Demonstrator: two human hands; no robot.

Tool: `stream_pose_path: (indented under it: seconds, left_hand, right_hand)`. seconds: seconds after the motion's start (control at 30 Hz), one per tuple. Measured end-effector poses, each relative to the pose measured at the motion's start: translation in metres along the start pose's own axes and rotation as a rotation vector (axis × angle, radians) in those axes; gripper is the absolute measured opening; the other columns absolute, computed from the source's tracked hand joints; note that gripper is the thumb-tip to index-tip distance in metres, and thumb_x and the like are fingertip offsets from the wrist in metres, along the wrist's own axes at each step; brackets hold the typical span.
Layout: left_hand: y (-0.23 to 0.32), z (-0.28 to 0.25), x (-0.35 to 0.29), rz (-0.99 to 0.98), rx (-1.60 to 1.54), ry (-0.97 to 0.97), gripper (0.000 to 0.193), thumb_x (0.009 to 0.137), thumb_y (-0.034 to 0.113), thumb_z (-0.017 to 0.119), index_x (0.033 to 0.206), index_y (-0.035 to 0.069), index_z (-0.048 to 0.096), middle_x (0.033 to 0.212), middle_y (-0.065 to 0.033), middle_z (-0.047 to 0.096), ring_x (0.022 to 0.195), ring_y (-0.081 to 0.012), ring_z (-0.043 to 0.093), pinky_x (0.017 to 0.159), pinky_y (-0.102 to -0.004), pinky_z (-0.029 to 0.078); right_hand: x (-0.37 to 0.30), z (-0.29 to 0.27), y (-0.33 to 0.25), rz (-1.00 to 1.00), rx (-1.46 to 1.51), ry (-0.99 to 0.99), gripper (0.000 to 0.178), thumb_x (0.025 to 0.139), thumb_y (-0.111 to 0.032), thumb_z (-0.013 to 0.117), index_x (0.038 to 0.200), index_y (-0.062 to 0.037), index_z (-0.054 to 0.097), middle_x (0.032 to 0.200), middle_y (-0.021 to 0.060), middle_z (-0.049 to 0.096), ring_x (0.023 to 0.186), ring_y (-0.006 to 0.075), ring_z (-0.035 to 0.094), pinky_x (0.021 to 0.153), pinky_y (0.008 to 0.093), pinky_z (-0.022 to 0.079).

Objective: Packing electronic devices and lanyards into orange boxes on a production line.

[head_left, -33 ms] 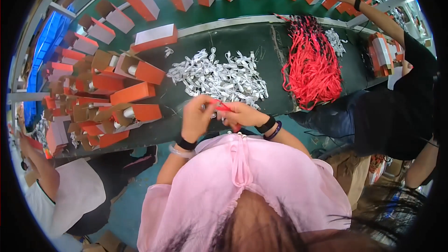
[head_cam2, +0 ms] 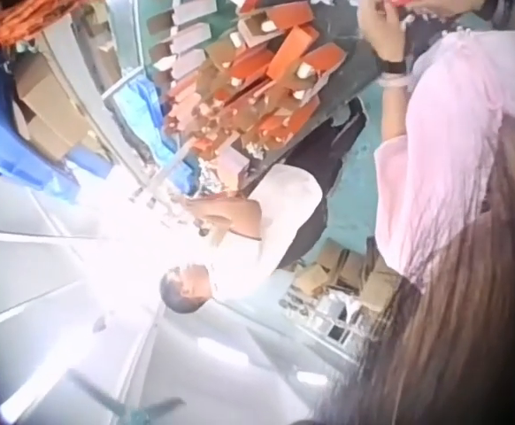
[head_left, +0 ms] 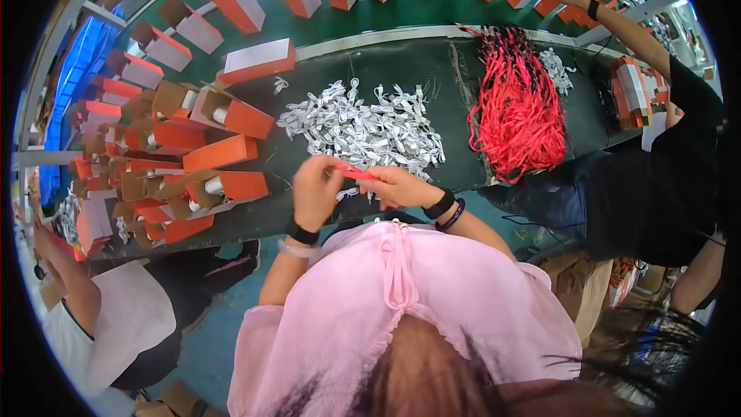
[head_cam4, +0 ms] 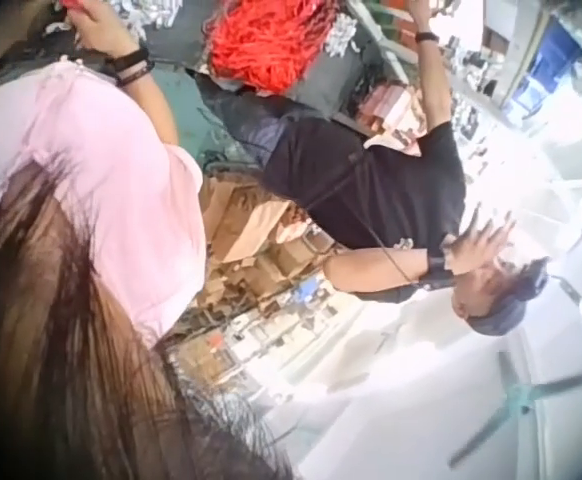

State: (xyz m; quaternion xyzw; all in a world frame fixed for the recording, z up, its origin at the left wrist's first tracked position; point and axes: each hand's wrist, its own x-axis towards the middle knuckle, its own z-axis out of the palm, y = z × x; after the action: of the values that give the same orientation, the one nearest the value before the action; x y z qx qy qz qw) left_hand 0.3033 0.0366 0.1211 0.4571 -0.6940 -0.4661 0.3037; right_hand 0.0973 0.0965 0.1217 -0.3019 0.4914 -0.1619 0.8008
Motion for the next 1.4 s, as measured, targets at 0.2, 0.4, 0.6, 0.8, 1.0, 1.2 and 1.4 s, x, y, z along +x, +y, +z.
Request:
stream_pose_path:
  seconds: [0.2, 0.4, 0.6, 0.8, 1.0, 1.2, 1.4]
  left_hand:
    - [-0.089, -0.016, 0.006, 0.083, 0.442, 0.146, 0.036, 0.076, -0.001, 0.065, 0.111, 0.007, 0.063, 0.115, -0.0126, 0.059, 0.109, -0.0335, 0.055, 0.094, -0.0411, 0.045]
    - [-0.117, -0.012, 0.014, 0.126, 0.576, 0.161, 0.033, 0.074, 0.001, 0.068, 0.106, 0.009, 0.064, 0.118, -0.0121, 0.059, 0.112, -0.0348, 0.053, 0.095, -0.0433, 0.045]
    - [-0.108, -0.025, 0.002, 0.181, 0.566, 0.158, 0.016, 0.083, 0.009, 0.067, 0.099, 0.006, 0.064, 0.098, -0.0116, 0.067, 0.095, -0.0315, 0.062, 0.083, -0.0414, 0.050]
    - [-0.078, -0.029, -0.004, -0.190, -0.113, -0.080, 0.010, 0.091, 0.009, 0.063, 0.097, 0.003, 0.058, 0.088, -0.0079, 0.068, 0.076, -0.0221, 0.065, 0.066, -0.0322, 0.052]
    - [-0.026, -0.027, 0.013, -0.015, -0.136, 0.156, 0.010, 0.091, 0.004, 0.065, 0.097, 0.002, 0.057, 0.084, -0.0031, 0.067, 0.067, -0.0120, 0.062, 0.060, -0.0244, 0.049]
    - [-0.005, -0.015, 0.004, -0.251, -0.724, -0.214, 0.007, 0.088, 0.004, 0.067, 0.089, 0.002, 0.060, 0.083, -0.0060, 0.064, 0.072, -0.0112, 0.061, 0.064, -0.0257, 0.048]
    - [-0.009, 0.003, 0.015, 0.406, 0.438, 0.446, 0.015, 0.077, 0.007, 0.067, 0.091, 0.006, 0.063, 0.088, -0.0097, 0.062, 0.088, -0.0316, 0.059, 0.073, -0.0445, 0.049]
  right_hand:
    - [0.067, 0.000, 0.013, -0.539, -0.804, 0.291, 0.025, 0.098, -0.027, 0.050, 0.094, -0.0049, 0.060, 0.081, 0.0194, 0.065, 0.075, 0.0409, 0.063, 0.068, 0.0488, 0.049]
    - [0.081, 0.005, -0.010, -0.432, -1.077, 0.362, 0.021, 0.097, -0.023, 0.051, 0.093, -0.0058, 0.062, 0.081, 0.0187, 0.066, 0.078, 0.0403, 0.064, 0.069, 0.0506, 0.049]
    - [0.074, -0.008, -0.029, -0.525, -1.097, 0.248, 0.025, 0.096, -0.022, 0.054, 0.112, -0.0072, 0.066, 0.089, 0.0181, 0.068, 0.083, 0.0370, 0.065, 0.074, 0.0459, 0.050]
    - [0.060, -0.007, -0.053, -0.720, -0.707, 0.313, 0.022, 0.096, -0.019, 0.056, 0.111, -0.0079, 0.067, 0.080, 0.0106, 0.069, 0.073, 0.0257, 0.066, 0.069, 0.0355, 0.052]
    - [0.033, 0.022, -0.045, -0.643, -1.164, 0.196, 0.019, 0.089, -0.012, 0.056, 0.105, -0.0088, 0.066, 0.087, 0.0127, 0.064, 0.084, 0.0336, 0.065, 0.073, 0.0443, 0.051]
    - [0.030, -0.004, -0.052, -0.726, -0.471, 0.285, 0.021, 0.095, -0.014, 0.059, 0.111, -0.0028, 0.068, 0.087, 0.0120, 0.070, 0.081, 0.0216, 0.069, 0.069, 0.0304, 0.055]
    - [0.054, 0.014, -0.038, -0.470, 0.702, -0.250, 0.026, 0.101, -0.010, 0.048, 0.127, -0.0033, 0.050, 0.124, 0.0100, 0.057, 0.116, 0.0228, 0.057, 0.104, 0.0424, 0.046]
